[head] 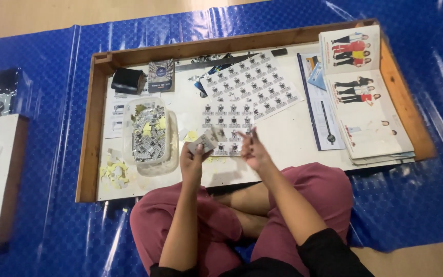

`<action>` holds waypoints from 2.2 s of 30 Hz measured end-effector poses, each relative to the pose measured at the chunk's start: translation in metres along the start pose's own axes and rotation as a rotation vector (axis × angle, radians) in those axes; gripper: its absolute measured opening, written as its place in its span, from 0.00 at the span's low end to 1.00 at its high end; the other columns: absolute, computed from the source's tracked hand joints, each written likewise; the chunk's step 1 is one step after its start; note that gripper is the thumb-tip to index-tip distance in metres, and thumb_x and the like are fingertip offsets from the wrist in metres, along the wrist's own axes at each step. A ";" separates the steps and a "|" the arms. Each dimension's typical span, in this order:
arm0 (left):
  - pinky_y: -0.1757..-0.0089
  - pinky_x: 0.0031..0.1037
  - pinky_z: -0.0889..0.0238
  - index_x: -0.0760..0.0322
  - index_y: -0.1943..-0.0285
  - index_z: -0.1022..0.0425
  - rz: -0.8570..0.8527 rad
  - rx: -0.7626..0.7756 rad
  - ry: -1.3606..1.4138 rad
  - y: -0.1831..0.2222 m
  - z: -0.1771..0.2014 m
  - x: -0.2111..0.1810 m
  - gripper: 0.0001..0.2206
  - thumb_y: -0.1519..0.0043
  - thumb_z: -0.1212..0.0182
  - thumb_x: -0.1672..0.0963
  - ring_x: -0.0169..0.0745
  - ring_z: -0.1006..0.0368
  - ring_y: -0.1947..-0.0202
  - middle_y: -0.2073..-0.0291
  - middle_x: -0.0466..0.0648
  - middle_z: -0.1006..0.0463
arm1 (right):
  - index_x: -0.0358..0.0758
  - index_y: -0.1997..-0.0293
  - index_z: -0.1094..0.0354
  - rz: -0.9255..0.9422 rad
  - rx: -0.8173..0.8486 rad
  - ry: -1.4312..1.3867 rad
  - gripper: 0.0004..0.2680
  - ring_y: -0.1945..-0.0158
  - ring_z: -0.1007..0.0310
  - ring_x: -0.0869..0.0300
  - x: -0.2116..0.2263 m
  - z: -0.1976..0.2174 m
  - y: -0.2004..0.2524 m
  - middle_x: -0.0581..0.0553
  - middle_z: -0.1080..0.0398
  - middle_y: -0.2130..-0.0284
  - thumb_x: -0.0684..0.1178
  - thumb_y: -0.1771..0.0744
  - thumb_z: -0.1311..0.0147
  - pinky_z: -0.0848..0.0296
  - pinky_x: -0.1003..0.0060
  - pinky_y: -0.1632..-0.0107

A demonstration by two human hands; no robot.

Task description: Cutting individual stickers from a printed sheet using small scissors

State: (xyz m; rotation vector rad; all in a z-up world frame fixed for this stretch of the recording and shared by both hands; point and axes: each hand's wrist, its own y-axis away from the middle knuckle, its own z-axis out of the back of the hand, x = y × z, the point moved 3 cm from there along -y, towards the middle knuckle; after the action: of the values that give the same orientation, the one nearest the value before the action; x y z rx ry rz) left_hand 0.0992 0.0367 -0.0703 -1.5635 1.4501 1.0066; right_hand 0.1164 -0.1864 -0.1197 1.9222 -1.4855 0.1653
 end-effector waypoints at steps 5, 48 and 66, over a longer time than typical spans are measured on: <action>0.53 0.42 0.21 0.70 0.52 0.35 0.102 0.108 -0.014 0.001 -0.004 0.009 0.06 0.31 0.47 0.58 0.47 0.23 0.60 0.62 0.53 0.28 | 0.47 0.63 0.38 -0.136 0.083 0.025 0.18 0.84 0.58 0.73 -0.041 0.002 -0.005 0.63 0.51 0.85 0.70 0.35 0.42 0.52 0.79 0.78; 0.58 0.41 0.27 0.77 0.44 0.26 -0.098 0.525 -0.699 0.025 -0.050 -0.041 0.15 0.38 0.36 0.61 0.59 0.19 0.63 0.67 0.63 0.17 | 0.39 0.58 0.24 0.561 0.058 1.206 0.07 0.77 0.34 0.62 0.026 -0.055 0.067 0.43 0.28 0.81 0.47 0.35 0.33 0.30 0.65 0.64; 0.78 0.28 0.38 0.69 0.67 0.21 0.060 0.493 -0.800 0.017 -0.017 -0.063 0.07 0.38 0.36 0.59 0.41 0.31 0.87 0.86 0.54 0.25 | 0.34 0.58 0.27 0.552 -0.280 0.921 0.07 0.86 0.41 0.70 0.068 -0.034 0.063 0.53 0.38 0.88 0.45 0.35 0.35 0.41 0.77 0.80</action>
State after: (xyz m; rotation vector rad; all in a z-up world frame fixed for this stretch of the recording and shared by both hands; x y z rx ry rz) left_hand 0.0800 0.0450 -0.0060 -0.6407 1.0512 1.0362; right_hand 0.0939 -0.2278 -0.0330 0.9304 -1.2338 0.9000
